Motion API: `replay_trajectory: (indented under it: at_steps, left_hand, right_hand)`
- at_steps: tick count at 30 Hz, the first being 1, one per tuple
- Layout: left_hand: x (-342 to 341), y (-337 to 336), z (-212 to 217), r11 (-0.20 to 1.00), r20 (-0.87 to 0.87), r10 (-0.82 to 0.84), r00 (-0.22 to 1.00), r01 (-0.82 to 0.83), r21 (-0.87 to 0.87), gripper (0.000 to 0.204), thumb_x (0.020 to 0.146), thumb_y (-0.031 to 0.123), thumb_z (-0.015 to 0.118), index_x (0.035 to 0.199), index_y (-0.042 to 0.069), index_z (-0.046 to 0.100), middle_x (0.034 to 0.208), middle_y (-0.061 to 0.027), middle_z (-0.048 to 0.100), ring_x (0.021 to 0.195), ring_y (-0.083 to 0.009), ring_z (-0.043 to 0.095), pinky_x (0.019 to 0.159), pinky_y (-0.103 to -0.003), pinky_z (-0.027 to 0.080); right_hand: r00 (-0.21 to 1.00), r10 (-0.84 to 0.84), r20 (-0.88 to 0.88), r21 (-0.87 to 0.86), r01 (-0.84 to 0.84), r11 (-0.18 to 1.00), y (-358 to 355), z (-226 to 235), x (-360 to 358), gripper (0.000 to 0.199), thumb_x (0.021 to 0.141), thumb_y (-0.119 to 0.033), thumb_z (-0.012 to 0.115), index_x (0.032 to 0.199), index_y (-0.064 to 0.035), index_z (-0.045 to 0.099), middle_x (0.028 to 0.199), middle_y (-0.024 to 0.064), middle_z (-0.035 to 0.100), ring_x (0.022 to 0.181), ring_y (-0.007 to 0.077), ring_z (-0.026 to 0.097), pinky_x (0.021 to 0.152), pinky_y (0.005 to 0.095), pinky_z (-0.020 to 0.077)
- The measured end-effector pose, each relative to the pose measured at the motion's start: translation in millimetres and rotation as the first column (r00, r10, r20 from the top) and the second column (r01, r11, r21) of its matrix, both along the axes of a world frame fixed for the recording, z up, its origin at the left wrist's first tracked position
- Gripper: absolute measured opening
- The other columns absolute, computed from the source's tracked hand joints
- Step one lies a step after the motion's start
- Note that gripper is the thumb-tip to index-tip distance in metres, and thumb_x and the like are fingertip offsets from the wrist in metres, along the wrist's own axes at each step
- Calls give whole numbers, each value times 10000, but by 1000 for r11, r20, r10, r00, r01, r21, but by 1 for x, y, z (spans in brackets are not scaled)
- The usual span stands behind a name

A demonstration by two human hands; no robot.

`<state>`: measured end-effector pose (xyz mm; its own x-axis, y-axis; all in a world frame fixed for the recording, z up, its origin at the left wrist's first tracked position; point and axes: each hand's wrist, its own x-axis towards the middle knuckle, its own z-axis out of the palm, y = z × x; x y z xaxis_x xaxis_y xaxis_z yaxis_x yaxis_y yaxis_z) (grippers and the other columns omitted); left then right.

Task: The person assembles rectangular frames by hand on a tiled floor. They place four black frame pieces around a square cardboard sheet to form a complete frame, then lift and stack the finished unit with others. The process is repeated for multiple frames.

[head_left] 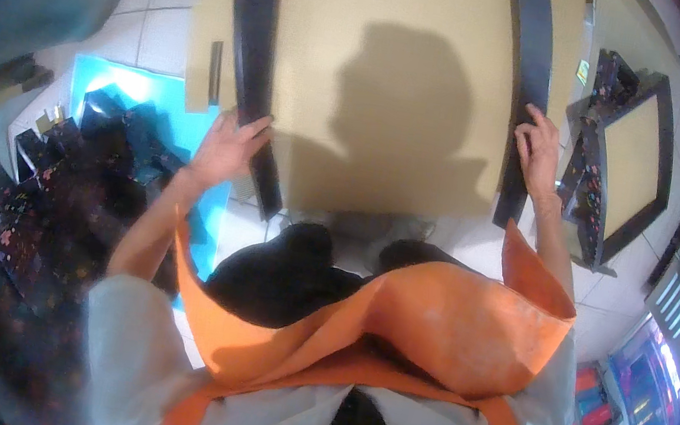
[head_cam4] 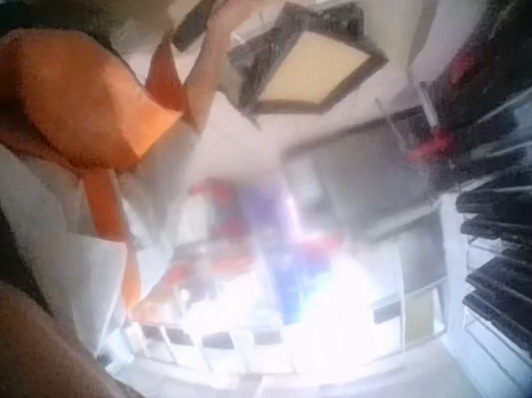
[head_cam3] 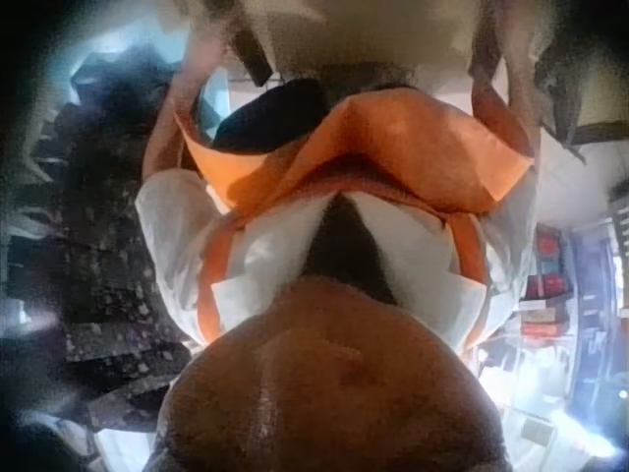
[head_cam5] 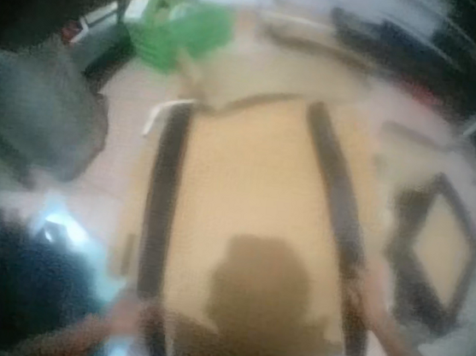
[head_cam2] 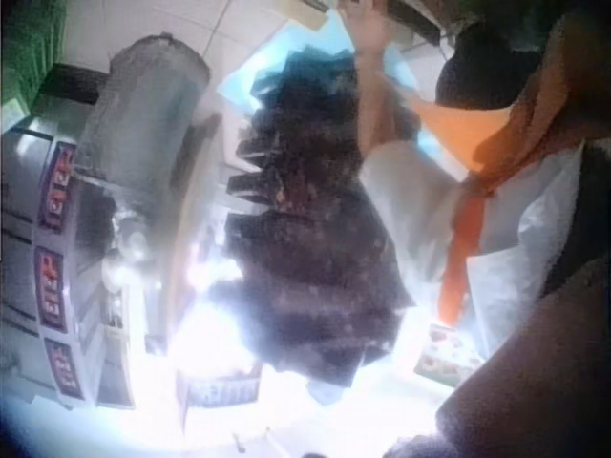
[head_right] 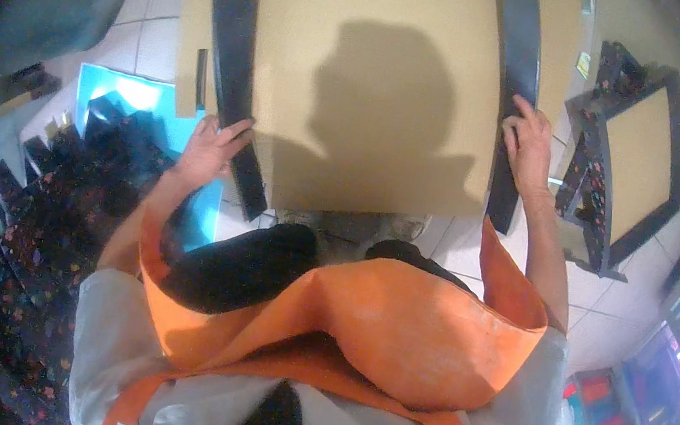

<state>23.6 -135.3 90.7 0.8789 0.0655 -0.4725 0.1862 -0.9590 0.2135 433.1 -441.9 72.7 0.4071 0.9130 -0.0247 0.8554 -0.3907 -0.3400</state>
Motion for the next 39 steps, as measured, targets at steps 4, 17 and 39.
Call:
replay_trajectory:
  at_steps: [4,17,39]
  left_hand:
    - [-21,23,-22,985,68,-33,997,44,-165,731,532,97,728,1214,88,465,1323,-22,372,1008,-292,470,951,-421,305]
    - [-19,-9,-11,982,39,120,992,-125,140,731,602,17,667,1251,263,438,1415,-29,235,1134,-231,428,927,-452,317]
    - [94,-26,-48,993,355,-94,930,113,-32,203,758,129,523,935,32,502,782,-117,493,734,-269,531,650,-362,451]
  right_hand:
    - [957,146,-251,-139,-184,973,-37,28,7,443,726,113,464,1133,-56,508,1287,84,432,1188,315,387,1020,378,309]
    - [942,310,128,-438,-227,870,-81,9,24,658,698,-43,572,1294,-249,384,1395,42,276,1294,274,223,1072,500,79]
    - [773,605,188,-250,-558,791,37,-7,-18,193,739,-111,483,928,-79,504,950,61,520,956,191,502,828,315,390]
